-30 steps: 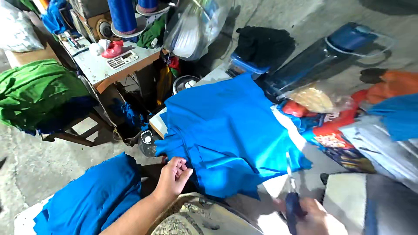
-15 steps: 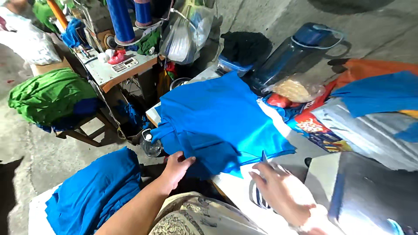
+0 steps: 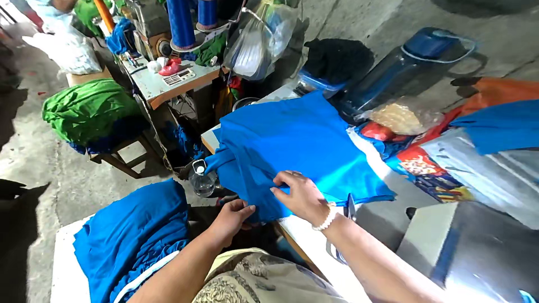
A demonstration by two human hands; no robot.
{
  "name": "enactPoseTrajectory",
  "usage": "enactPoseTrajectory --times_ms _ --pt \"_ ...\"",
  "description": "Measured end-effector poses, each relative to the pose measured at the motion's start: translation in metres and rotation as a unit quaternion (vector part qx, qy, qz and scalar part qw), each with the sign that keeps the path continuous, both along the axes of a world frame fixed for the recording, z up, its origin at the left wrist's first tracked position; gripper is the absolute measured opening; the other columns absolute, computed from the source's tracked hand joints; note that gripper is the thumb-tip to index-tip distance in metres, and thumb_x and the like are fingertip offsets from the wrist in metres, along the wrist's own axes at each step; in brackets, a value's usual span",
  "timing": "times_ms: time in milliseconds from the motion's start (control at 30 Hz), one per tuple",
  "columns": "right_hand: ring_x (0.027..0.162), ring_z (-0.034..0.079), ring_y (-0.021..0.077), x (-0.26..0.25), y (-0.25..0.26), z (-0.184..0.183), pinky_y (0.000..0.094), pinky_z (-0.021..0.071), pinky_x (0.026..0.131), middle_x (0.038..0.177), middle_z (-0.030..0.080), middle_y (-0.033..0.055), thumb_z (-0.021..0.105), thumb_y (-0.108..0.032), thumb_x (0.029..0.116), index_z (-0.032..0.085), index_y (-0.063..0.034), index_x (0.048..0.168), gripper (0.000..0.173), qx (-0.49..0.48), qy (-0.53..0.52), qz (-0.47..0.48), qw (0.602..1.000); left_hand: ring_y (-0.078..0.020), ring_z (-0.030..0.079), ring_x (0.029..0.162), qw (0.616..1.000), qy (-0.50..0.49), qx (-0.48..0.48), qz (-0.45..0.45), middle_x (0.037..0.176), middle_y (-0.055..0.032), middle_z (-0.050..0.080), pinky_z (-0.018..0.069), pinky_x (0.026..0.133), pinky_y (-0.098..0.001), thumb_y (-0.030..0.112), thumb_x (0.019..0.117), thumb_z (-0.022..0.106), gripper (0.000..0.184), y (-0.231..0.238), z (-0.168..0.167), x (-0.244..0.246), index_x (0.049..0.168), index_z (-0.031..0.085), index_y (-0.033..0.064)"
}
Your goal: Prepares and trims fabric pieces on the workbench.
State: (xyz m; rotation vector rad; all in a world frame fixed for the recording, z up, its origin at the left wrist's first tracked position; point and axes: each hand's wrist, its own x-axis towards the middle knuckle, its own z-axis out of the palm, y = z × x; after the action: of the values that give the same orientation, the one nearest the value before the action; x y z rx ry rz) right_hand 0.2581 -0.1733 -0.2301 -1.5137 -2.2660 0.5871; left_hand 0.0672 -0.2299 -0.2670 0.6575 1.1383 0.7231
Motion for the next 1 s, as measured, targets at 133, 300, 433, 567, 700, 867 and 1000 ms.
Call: enactPoseTrajectory --times_ms 133,300,433,567,700,867,1000 --pt "0.086 0.07 0.0292 -0.008 -0.027 0.003 0.0501 0.0576 0.079 0.092 0.07 0.015 0.072 -0.008 0.0926 0.071 -0.0002 0.1 0.011 -0.117 0.003 0.046 0.992 -0.0134 0.068 0.081 0.999 -0.033 -0.006 -0.014 0.09 -0.006 0.067 0.0581 0.076 -0.0295 0.013 0.1091 0.047 0.017 0.0 -0.002 0.0 0.105 0.059 0.0009" --pt "0.082 0.067 0.025 -0.008 -0.039 0.007 0.0454 0.0559 0.078 0.088 0.069 0.0113 0.067 -0.005 0.0939 0.067 -0.0019 0.119 0.026 -0.185 -0.024 0.046 0.981 -0.0118 0.068 0.078 0.997 -0.072 -0.021 -0.009 0.087 -0.0033 0.067 0.0578 0.075 -0.0289 0.01 0.1091 0.044 0.017 0.002 -0.003 -0.005 0.107 0.059 0.0029" --pt "0.089 0.068 0.0264 0.002 -0.04 -0.005 0.0466 0.0575 0.079 0.096 0.069 0.0118 0.076 -0.01 0.082 0.072 -0.0021 0.108 0.028 -0.059 0.044 0.035 0.997 -0.0123 0.068 0.077 0.997 -0.075 -0.018 -0.004 0.087 -0.003 0.068 0.0583 0.074 -0.0294 0.01 0.1085 0.046 0.015 0.005 -0.002 -0.006 0.108 0.059 0.0036" --pt "0.095 0.07 0.0305 -0.004 -0.043 -0.019 0.0483 0.0589 0.082 0.101 0.071 0.0146 0.083 -0.023 0.0786 0.073 -0.0026 0.104 0.034 0.035 0.058 0.047 0.997 -0.0113 0.068 0.075 0.996 -0.09 -0.015 -0.013 0.086 -0.002 0.068 0.0587 0.074 -0.0285 0.009 0.1068 0.051 0.012 0.006 0.002 -0.005 0.105 0.061 0.0046" --pt "0.076 0.069 0.0224 -0.005 -0.041 -0.011 0.0411 0.0586 0.07 0.087 0.07 0.0127 0.072 -0.007 0.0905 0.072 0.0008 0.097 0.01 -0.043 0.119 -0.02 0.992 -0.0107 0.067 0.077 0.996 -0.085 0.0 -0.019 0.086 -0.001 0.067 0.0582 0.075 -0.0289 0.009 0.1066 0.051 0.011 0.009 0.004 -0.002 0.104 0.061 0.0048" --pt "0.068 0.064 0.0138 0.01 -0.025 0.002 0.0319 0.0559 0.064 0.081 0.065 0.0073 0.059 -0.003 0.1006 0.064 0.0004 0.105 0.007 -0.224 0.277 -0.135 0.925 -0.0123 0.068 0.078 0.995 -0.1 -0.006 -0.007 0.085 -0.0023 0.067 0.0587 0.077 -0.0306 0.006 0.1061 0.051 0.013 0.01 0.003 -0.003 0.098 0.061 0.0055" --pt "0.068 0.066 0.0133 0.019 -0.015 0.014 0.0302 0.0576 0.063 0.081 0.066 0.0068 0.057 -0.003 0.1012 0.062 -0.0017 0.104 0.005 -0.194 0.29 -0.144 0.926 -0.0118 0.067 0.074 0.995 -0.099 -0.01 -0.01 0.081 -0.0013 0.065 0.0585 0.075 -0.03 0.006 0.1068 0.047 0.016 0.009 0.001 -0.003 0.096 0.058 0.0063"
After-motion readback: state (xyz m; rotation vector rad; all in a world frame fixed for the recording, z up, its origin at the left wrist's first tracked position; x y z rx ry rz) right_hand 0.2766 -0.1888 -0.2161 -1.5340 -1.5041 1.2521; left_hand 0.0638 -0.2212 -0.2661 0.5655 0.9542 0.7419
